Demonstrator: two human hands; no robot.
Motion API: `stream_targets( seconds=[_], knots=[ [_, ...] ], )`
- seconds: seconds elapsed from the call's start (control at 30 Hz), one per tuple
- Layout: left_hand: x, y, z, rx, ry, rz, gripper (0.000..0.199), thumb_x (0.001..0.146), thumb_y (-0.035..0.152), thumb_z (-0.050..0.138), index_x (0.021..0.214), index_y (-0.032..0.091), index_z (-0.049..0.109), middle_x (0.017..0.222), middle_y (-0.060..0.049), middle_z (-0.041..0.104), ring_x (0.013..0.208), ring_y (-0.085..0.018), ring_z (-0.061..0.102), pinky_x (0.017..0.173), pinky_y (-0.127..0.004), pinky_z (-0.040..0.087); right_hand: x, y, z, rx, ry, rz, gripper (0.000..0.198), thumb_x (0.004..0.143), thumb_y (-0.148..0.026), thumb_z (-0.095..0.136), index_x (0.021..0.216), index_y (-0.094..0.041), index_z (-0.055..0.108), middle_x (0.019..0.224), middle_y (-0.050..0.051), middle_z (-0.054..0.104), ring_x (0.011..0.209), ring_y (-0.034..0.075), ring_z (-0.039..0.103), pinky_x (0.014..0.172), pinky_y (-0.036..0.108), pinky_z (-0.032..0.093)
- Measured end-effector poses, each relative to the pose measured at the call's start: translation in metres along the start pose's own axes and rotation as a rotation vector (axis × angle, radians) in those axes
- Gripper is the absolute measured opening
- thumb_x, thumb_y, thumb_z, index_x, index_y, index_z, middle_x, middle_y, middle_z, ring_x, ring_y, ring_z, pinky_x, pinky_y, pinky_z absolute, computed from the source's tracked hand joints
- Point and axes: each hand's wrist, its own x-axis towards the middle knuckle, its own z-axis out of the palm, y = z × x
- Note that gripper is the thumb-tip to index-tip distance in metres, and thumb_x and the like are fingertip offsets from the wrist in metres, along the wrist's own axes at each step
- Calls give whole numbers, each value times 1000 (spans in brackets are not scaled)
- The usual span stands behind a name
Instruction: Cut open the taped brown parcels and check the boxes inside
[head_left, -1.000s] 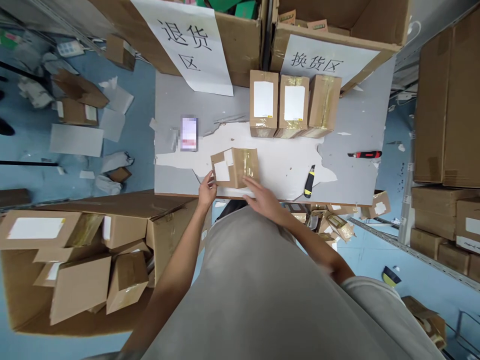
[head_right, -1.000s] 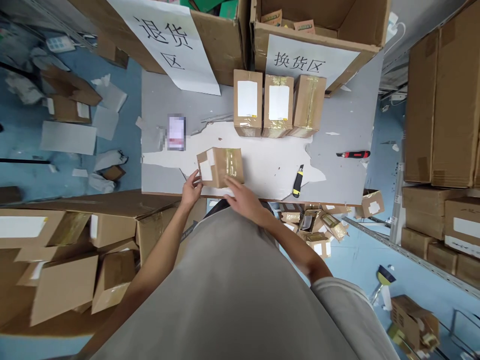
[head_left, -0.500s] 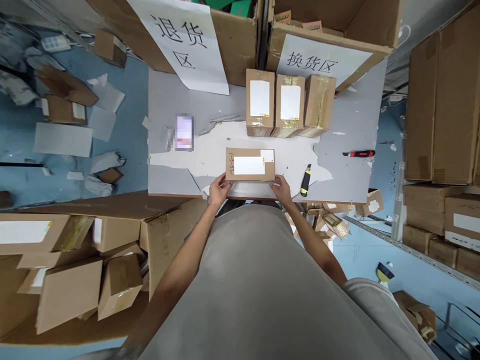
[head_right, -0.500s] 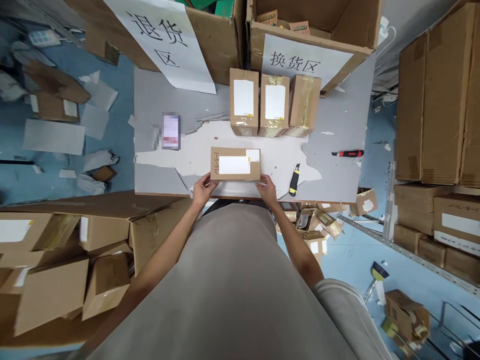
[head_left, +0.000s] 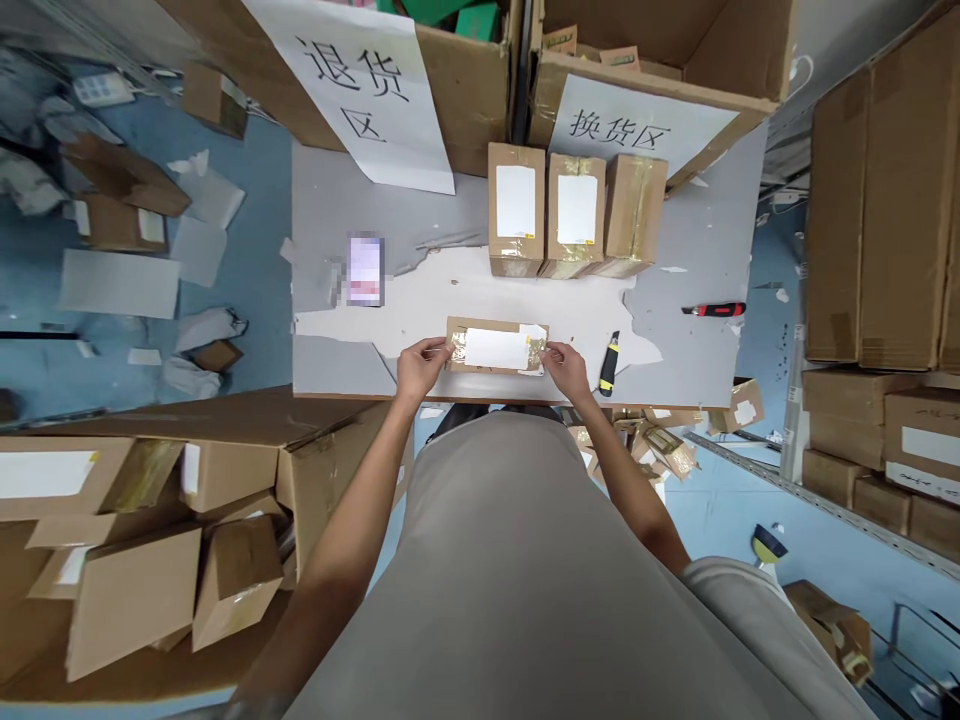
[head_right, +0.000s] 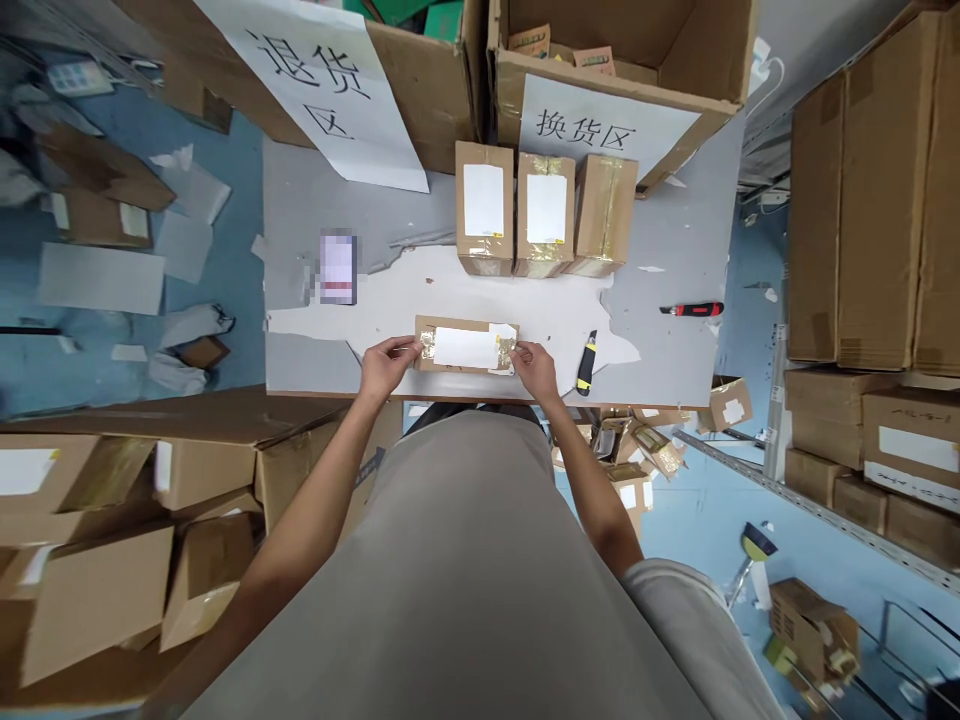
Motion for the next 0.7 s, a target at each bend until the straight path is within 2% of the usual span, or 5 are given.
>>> stream_targets(
  seconds=[0.13,0.27,0.43,0.57,0.7],
  knots=[
    [11,14,2,68,77,115,58,95,49,85,140,14,79,149,-22,77,141,-38,72,125,-55,57,14,7,-28,73,86,44,59,95,-64,73,128,-16,79,114,16,86,101,30,81,100,46,66],
    [62,54,21,53,74,212,61,97,47,84,149,17,74,161,-20,69,154,-38,63,130,-55,53,62,14,-77,150,313,72,79,92,-68,79,149,-14,70,135,21,81,112,30,80,108,47,65],
    [134,109,61,-165,-63,56,80,100,49,83,169,21,57,172,-25,58,157,-37,61,120,-53,60,146,14,-126,286,421,157,103,87,-64,84,172,-17,47,168,28,58,136,32,71,107,46,65],
    [148,129,86,-197,-236,-15,88,99,57,84,175,32,49,172,-22,59,148,-34,68,112,-54,64,191,5,-131,425,328,243,90,92,-64,78,168,-27,49,163,19,64,133,28,71,88,37,70],
    [136,132,97,-138,-298,38,80,99,66,79,169,35,55,172,-18,60,147,-31,67,114,-53,63,200,6,-127,512,313,210,84,91,-56,80,165,-28,50,150,15,74,114,23,77,89,38,70]
  ],
)
